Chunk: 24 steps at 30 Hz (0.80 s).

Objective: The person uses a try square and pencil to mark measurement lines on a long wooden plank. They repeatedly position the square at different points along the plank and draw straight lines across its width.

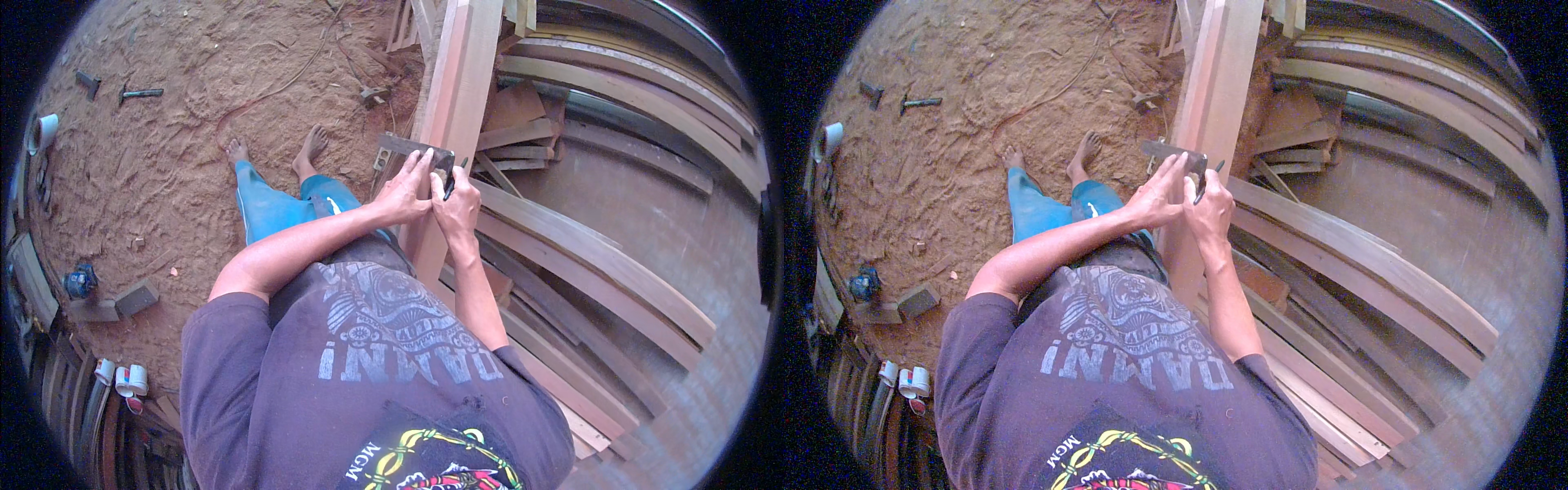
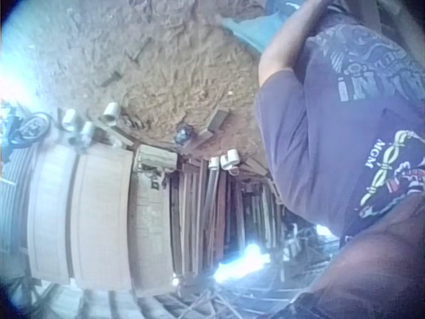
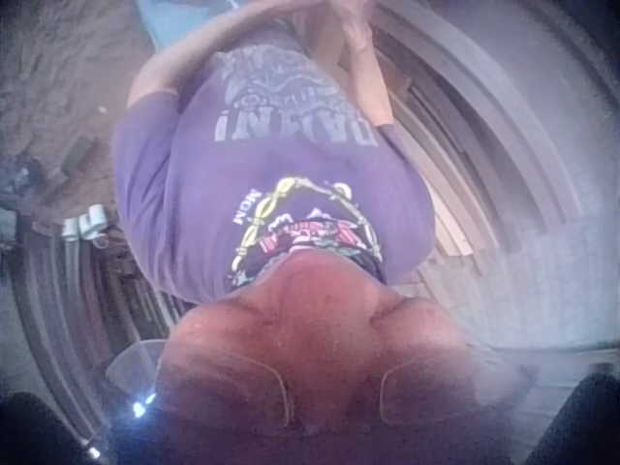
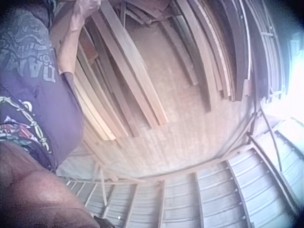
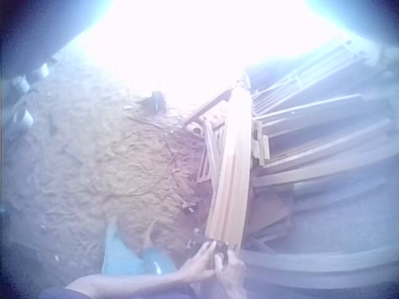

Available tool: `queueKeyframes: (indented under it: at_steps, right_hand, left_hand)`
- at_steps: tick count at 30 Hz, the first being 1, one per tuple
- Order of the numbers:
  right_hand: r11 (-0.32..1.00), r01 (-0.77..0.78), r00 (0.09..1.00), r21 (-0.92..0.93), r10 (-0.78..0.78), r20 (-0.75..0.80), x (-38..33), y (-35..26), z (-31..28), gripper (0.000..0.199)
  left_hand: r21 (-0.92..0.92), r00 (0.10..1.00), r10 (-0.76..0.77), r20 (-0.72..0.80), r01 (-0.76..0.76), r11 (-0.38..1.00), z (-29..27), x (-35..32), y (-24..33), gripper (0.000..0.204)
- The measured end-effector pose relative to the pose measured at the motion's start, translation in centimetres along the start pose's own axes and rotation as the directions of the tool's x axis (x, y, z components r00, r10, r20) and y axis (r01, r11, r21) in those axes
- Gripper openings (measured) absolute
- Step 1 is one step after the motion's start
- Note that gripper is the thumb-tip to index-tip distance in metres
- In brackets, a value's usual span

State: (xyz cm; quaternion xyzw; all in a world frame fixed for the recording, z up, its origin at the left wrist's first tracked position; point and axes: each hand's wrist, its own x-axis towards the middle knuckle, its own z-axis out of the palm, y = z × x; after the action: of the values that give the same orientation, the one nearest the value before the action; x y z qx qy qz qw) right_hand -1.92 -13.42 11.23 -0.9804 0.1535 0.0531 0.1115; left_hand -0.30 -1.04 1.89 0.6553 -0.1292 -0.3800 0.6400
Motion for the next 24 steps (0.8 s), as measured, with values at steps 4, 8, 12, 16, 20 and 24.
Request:
queueKeyframes:
  at_steps: [4, 8, 12, 16, 20, 24]
  right_hand:
    - [1.0, 0.018, 1.0, -0.005, -0.018, -0.016, 0.05, 0.08, 0.11, 0.029]
    - [1.0, 0.005, 1.0, -0.009, -0.005, -0.02, 0.04, 0.03, 0.22, 0.029]
    - [1.0, -0.018, 1.0, -0.012, 0.018, -0.023, 0.0, -0.06, 0.24, 0.03]
    - [1.0, -0.021, 0.999, -0.015, 0.02, -0.026, 0.02, -0.08, 0.25, 0.029]
    - [1.0, -0.021, 1.0, 0.0, 0.021, -0.022, 0.01, -0.11, 0.1, 0.029]
    - [0.999, -0.041, 0.999, 0.022, 0.041, 0.011, 0.15, -0.09, -0.21, 0.03]
  left_hand:
    - [0.01, 1.0, 0.025, -0.004, -0.025, 1.0, -0.01, 0.04, -0.07, 0.105]
    - [0.012, 0.999, 0.032, -0.007, -0.032, 0.999, 0.06, 0.08, -0.29, 0.106]
    - [0.006, 0.999, 0.034, -0.003, -0.034, 0.999, 0.07, 0.25, -0.47, 0.105]
    - [0.003, 0.999, 0.046, -0.018, -0.046, 0.999, 0.13, 0.35, -0.56, 0.104]
    - [-0.006, 0.998, 0.056, -0.042, -0.056, 0.998, 0.16, 0.36, -0.45, 0.105]
    - [-0.025, 0.999, 0.033, -0.027, -0.034, 0.999, -0.07, 0.25, -0.1, 0.106]
